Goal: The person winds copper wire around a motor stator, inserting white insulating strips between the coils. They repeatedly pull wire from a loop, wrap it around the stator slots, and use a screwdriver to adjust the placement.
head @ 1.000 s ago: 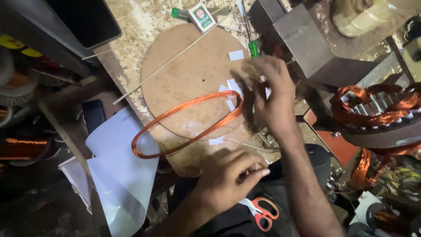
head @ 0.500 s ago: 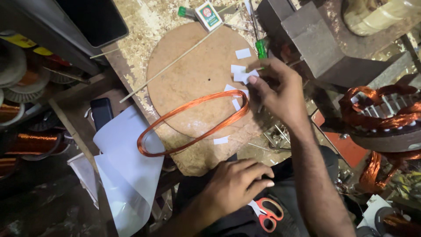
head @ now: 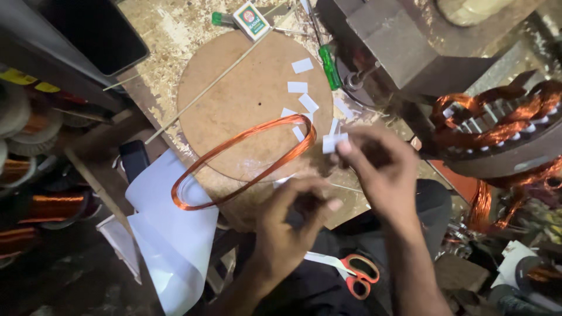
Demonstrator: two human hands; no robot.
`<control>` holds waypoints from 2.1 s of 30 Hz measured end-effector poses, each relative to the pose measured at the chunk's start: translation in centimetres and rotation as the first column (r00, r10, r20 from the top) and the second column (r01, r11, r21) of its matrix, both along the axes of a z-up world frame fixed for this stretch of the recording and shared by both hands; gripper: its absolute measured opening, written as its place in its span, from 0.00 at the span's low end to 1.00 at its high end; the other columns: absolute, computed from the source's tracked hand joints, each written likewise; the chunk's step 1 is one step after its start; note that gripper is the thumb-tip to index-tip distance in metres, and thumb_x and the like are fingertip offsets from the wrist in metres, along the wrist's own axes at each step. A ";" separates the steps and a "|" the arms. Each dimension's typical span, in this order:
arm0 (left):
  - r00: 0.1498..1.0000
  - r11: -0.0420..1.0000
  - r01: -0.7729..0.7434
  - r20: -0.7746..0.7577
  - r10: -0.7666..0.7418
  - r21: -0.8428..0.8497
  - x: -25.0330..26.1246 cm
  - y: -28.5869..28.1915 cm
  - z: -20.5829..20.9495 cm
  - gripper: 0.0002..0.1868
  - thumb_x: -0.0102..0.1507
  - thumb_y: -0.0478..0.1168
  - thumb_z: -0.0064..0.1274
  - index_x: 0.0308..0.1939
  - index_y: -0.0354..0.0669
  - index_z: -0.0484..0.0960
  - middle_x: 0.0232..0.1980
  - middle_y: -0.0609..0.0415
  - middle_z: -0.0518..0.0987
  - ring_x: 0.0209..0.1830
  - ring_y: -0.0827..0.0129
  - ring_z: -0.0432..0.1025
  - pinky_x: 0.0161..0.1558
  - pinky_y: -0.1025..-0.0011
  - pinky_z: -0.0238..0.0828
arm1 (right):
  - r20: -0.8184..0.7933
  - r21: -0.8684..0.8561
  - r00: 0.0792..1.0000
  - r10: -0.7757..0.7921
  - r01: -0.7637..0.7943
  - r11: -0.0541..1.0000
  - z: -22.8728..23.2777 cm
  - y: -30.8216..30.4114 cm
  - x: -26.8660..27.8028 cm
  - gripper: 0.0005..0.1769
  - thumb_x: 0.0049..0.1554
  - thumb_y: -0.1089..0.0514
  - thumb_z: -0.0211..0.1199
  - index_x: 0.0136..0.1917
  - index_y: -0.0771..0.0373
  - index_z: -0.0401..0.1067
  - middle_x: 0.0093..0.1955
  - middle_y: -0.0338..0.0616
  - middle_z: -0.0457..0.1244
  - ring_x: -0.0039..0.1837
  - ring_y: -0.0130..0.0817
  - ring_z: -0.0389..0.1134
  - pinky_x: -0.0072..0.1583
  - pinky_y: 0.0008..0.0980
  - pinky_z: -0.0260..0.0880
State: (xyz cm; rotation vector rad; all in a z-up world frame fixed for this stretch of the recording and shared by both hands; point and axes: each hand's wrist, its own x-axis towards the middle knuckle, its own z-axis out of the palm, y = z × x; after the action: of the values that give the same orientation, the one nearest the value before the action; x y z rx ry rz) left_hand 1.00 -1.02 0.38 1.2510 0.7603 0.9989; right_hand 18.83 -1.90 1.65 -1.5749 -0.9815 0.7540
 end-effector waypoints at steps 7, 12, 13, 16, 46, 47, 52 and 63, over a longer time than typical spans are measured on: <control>0.976 0.995 0.086 0.207 -0.075 -0.042 0.5 0.3 1.6 0.16 0.66 0.26 0.58 0.57 0.32 0.79 0.50 0.53 0.78 0.43 0.75 0.78 0.45 0.79 0.78 | 0.022 0.016 1.000 -0.015 0.015 1.000 2.2 -6.5 -1.3 0.15 0.55 0.71 0.70 0.56 0.69 0.79 0.46 0.45 0.72 0.47 0.26 0.73 0.50 0.24 0.74; 1.000 0.984 0.018 0.003 -0.019 0.177 1.9 -0.8 2.7 0.07 0.66 0.24 0.57 0.47 0.32 0.84 0.47 0.52 0.80 0.40 0.75 0.76 0.42 0.80 0.76 | 0.101 0.072 0.993 -0.057 0.049 0.996 2.8 -8.0 -1.1 0.11 0.53 0.73 0.70 0.51 0.68 0.80 0.48 0.46 0.73 0.49 0.29 0.74 0.52 0.25 0.75; 0.999 0.973 -0.001 -0.043 0.011 0.232 2.2 -1.0 2.7 0.06 0.66 0.23 0.56 0.46 0.32 0.83 0.46 0.52 0.80 0.41 0.74 0.77 0.43 0.79 0.76 | 0.119 0.095 0.992 -0.035 0.024 0.995 2.8 -8.0 -0.9 0.10 0.54 0.73 0.69 0.50 0.67 0.81 0.48 0.46 0.73 0.49 0.29 0.75 0.51 0.25 0.75; 0.996 0.952 -0.024 -0.074 0.049 0.305 3.1 -1.6 2.3 0.07 0.66 0.21 0.53 0.43 0.32 0.81 0.45 0.50 0.79 0.42 0.72 0.76 0.46 0.77 0.75 | 0.083 0.143 0.996 0.012 -0.024 0.989 2.8 -8.5 -0.5 0.09 0.56 0.72 0.69 0.50 0.65 0.82 0.49 0.45 0.74 0.49 0.30 0.76 0.50 0.25 0.77; 0.994 0.856 0.050 -0.108 0.007 0.514 12.6 8.3 5.3 0.07 0.72 0.31 0.62 0.53 0.34 0.82 0.46 0.55 0.81 0.46 0.76 0.76 0.47 0.79 0.76 | 0.621 0.369 0.693 -0.367 0.155 0.916 6.3 -10.7 11.0 0.12 0.61 0.66 0.76 0.58 0.62 0.81 0.54 0.43 0.69 0.53 0.32 0.72 0.53 0.28 0.73; 0.992 0.850 0.076 -0.128 -0.010 0.522 13.3 8.6 5.3 0.09 0.69 0.32 0.62 0.52 0.35 0.81 0.46 0.56 0.80 0.46 0.76 0.76 0.47 0.79 0.77 | 0.631 0.369 0.685 -0.364 0.147 0.917 6.1 -10.4 11.3 0.12 0.61 0.66 0.76 0.58 0.61 0.81 0.54 0.42 0.69 0.53 0.31 0.72 0.53 0.29 0.73; 0.950 0.760 0.311 -0.174 -0.258 0.570 15.4 10.3 5.3 0.21 0.69 0.28 0.64 0.64 0.37 0.75 0.57 0.54 0.78 0.54 0.73 0.75 0.53 0.77 0.76 | 0.650 0.322 0.701 -0.293 0.096 0.942 6.2 -10.4 11.8 0.11 0.60 0.67 0.75 0.56 0.64 0.80 0.53 0.44 0.69 0.53 0.34 0.72 0.52 0.29 0.72; 0.839 0.743 0.515 -0.072 -0.540 0.428 16.5 10.8 4.6 0.21 0.70 0.28 0.68 0.61 0.34 0.74 0.56 0.54 0.81 0.58 0.74 0.78 0.62 0.75 0.77 | 0.583 0.325 0.778 -0.236 0.043 0.945 6.5 -9.1 13.0 0.10 0.55 0.67 0.75 0.51 0.67 0.79 0.52 0.47 0.69 0.53 0.38 0.70 0.52 0.33 0.71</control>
State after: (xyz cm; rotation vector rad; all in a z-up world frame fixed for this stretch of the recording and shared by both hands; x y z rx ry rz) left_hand 17.55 9.74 5.01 1.6938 0.0958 0.7351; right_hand 31.81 -11.00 8.10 -1.6283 -1.3529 -0.0521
